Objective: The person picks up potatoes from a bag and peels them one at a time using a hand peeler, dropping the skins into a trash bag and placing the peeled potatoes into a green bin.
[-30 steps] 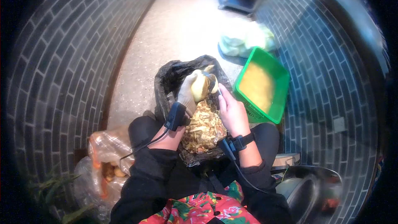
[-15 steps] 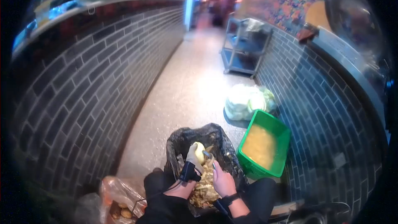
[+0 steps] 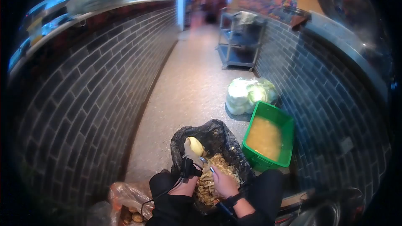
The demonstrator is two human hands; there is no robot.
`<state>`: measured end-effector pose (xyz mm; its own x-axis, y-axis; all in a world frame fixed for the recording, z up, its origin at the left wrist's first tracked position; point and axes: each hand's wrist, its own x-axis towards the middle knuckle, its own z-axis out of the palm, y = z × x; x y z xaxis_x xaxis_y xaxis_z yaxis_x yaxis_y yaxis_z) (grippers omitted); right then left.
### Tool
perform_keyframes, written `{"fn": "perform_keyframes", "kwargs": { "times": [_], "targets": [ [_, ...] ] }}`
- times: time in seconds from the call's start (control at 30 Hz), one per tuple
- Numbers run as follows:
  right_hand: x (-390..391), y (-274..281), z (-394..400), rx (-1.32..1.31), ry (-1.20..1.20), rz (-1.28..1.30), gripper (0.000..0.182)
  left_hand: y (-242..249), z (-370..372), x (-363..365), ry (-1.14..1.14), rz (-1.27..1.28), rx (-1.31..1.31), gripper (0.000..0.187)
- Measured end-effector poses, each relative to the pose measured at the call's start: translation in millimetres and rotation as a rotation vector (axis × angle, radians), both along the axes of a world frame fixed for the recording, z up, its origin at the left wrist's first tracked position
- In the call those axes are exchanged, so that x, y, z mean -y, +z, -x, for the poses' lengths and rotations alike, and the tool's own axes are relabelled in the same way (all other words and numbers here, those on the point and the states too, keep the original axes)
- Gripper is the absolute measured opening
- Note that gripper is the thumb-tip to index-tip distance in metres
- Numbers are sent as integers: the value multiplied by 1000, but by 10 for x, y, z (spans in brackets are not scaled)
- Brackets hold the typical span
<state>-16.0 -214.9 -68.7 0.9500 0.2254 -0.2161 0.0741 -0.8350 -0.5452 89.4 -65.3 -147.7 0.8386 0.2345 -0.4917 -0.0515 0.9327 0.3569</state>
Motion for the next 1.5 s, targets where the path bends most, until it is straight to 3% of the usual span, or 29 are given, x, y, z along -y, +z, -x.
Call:
{"fn": "perform_keyframes", "kwargs": {
  "times": [0.1,0.13,0.17,0.2,0.23,0.4,0.53,0.73,0.8,0.97,1.03,1.1,1.17,1.23,1.3,1.33,1.4,1.5],
  "targets": [
    [155,-196,-137,275,35,-233,37,91,-8,-39,5,-4,57,36],
    [95,91,-173,320,22,-265,36,376,68,-12,11,-161,251,41],
    [160,381,-203,126,-66,-211,35,570,173,40,18,-181,136,43],
    [197,273,-264,277,-35,-306,35,269,-1,8,15,-66,215,42],
    [198,326,-306,218,-81,-293,34,6,-110,-24,13,-110,232,44],
    [224,407,-483,275,-112,-277,35,258,-30,63,-202,-31,287,50],
    [199,487,-544,288,-105,-240,35,561,123,114,-343,-164,299,50],
    [184,454,-551,318,-72,-152,36,437,97,105,-441,-239,273,46],
    [165,437,-525,302,-61,-105,36,143,-53,79,-391,-271,255,45],
    [113,247,-422,348,17,-65,38,176,-29,143,-221,-266,80,41],
    [60,161,-248,358,58,-46,37,23,-64,5,-192,-341,187,41],
    [20,86,-92,194,79,11,37,297,-5,22,-127,-189,-125,44],
    [53,-14,-7,207,45,-39,37,339,-4,-1,-162,-127,-77,49],
    [110,-68,-62,224,23,-95,37,375,-47,65,16,-263,-55,53],
    [191,107,-117,191,-40,-143,36,259,-54,-12,-111,-235,-6,50],
    [209,107,-183,406,-27,-237,35,234,-82,-4,-136,-197,100,48],
    [301,220,-318,361,-82,-194,34,205,-137,14,-208,-132,257,45],
    [340,333,-520,356,-88,-203,35,408,3,95,-350,-160,234,47]
  ]
}}
